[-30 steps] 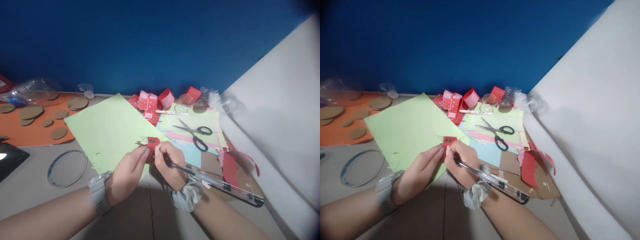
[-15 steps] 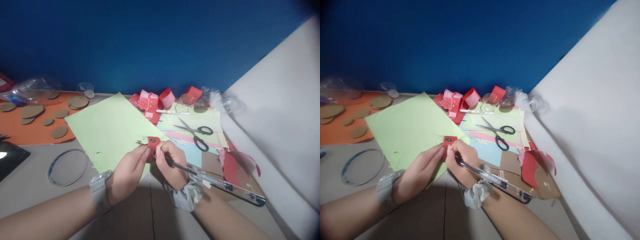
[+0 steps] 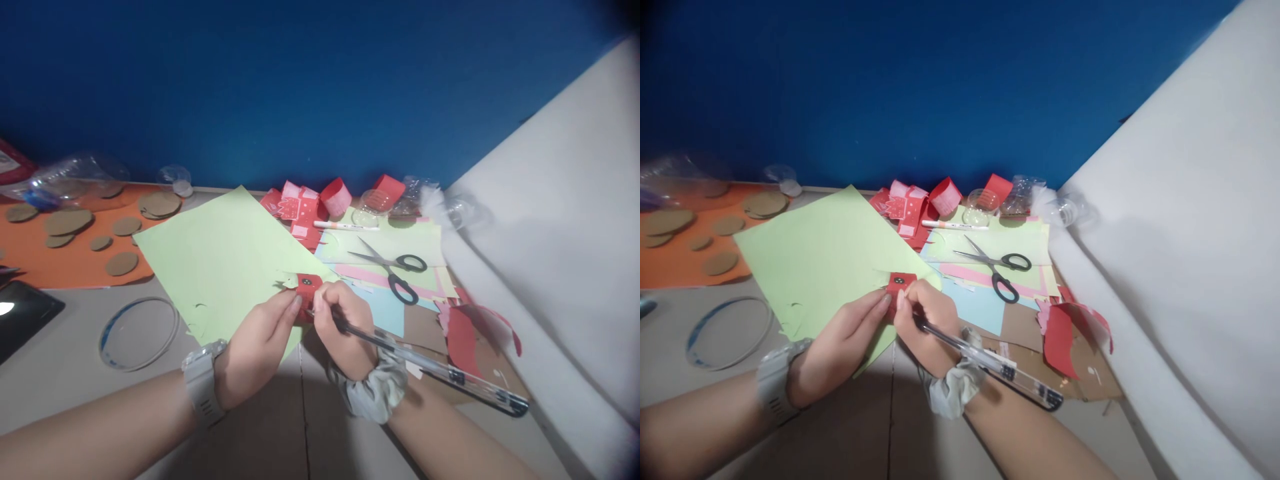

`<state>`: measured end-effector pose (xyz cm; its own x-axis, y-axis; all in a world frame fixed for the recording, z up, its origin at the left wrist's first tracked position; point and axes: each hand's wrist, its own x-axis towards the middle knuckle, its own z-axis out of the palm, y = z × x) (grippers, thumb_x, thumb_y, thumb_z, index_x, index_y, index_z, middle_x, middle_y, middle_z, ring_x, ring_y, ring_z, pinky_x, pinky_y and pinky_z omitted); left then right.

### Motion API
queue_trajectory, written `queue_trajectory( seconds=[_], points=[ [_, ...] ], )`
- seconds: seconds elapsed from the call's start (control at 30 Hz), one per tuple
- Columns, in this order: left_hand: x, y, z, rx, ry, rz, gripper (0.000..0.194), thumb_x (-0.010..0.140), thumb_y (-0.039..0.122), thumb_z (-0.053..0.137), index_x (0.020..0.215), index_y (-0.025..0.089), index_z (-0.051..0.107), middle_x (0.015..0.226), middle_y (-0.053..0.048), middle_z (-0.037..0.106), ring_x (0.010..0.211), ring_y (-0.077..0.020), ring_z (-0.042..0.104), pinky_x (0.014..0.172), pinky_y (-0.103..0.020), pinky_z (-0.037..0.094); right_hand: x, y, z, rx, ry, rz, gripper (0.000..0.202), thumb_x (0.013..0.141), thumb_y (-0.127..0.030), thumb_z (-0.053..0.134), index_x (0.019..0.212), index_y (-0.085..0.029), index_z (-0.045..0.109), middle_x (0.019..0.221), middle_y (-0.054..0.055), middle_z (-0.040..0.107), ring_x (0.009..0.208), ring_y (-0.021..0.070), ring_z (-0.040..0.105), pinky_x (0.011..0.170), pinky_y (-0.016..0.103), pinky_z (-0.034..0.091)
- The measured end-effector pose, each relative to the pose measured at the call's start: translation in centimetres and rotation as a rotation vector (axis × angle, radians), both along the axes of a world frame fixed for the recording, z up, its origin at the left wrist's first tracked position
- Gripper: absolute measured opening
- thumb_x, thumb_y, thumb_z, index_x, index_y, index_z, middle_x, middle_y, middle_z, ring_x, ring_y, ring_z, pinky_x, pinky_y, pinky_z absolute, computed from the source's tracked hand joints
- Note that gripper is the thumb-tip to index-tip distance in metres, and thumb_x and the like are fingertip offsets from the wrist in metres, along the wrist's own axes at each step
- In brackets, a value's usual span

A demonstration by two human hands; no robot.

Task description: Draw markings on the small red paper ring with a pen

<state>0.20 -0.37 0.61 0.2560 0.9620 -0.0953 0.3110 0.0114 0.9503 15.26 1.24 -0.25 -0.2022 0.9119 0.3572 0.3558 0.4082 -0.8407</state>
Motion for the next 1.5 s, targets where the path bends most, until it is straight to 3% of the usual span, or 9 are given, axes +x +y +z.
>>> queue_trajectory(
  seconds=[0.53,0.73,0.9,1.2,1.33,1.5],
  points=[
    [0.1,-0.1,-0.2,-0.008,0.012,0.013,0.030,0.101,0.032,0.034,0.079,0.020,0.049,0.076,-0.001,0.057,0.085,-0.0197,0.058,0.084,-0.031,0.045,0.1,0.0,0.2,0.031,-0.072,0.071,0.026,0.089,-0.020,0.050,0.065,-0.022,0.040,0.061,-0.004,0.048,0.056,0.0109,0.044,0.054,0.025,0.036],
    [0.1,-0.1,-0.2,-0.009,-0.003,0.009,0.030,0.101,0.032,0.034,0.081,0.020,0.051,0.077,-0.001,0.057,0.085,-0.0193,0.058,0.084,-0.031,0.044,0.0,0.0,0.2,0.014,-0.031,0.023,0.025,0.090,-0.020,0.049,0.067,-0.022,0.039,0.060,-0.004,0.047,0.054,0.0105,0.042,0.051,0.024,0.035],
    [0.0,-0.2,0.0,-0.022,0.025,0.017,0.031,0.101,0.032,0.033,0.082,0.018,0.053,0.075,-0.001,0.056,0.081,-0.0193,0.057,0.080,-0.031,0.044,0.1,0.1,0.2,0.020,-0.077,0.089,0.027,0.090,-0.021,0.051,0.065,-0.022,0.039,0.061,-0.004,0.047,0.056,0.0105,0.044,0.054,0.025,0.036],
    [0.3,-0.3,-0.3,0.035,-0.140,0.119,0.028,0.102,0.032,0.037,0.089,0.019,0.058,0.084,-0.002,0.063,0.090,-0.0180,0.058,0.084,-0.026,0.045,0.3,-0.4,-0.7,0.207,0.200,0.131,0.022,0.087,-0.007,0.050,0.075,-0.023,0.042,0.068,-0.004,0.051,0.056,0.0103,0.046,0.052,0.024,0.037],
    [0.4,-0.4,0.1,0.051,-0.221,0.141,0.022,0.101,0.032,0.041,0.094,0.020,0.058,0.090,-0.001,0.065,0.089,-0.0159,0.058,0.087,-0.024,0.045,0.1,-0.5,-0.7,0.250,0.219,0.115,0.021,0.086,-0.007,0.050,0.075,-0.023,0.042,0.067,-0.003,0.051,0.054,0.0105,0.046,0.050,0.024,0.036],
    [0.1,0.0,0.0,0.049,-0.157,0.139,0.026,0.100,0.033,0.043,0.086,0.018,0.060,0.085,-0.001,0.065,0.082,-0.0154,0.058,0.081,-0.024,0.046,0.1,-0.4,-0.6,0.260,0.207,0.134,0.021,0.085,-0.005,0.049,0.076,-0.023,0.042,0.067,-0.003,0.050,0.053,0.0098,0.045,0.049,0.024,0.036]
  ],
)
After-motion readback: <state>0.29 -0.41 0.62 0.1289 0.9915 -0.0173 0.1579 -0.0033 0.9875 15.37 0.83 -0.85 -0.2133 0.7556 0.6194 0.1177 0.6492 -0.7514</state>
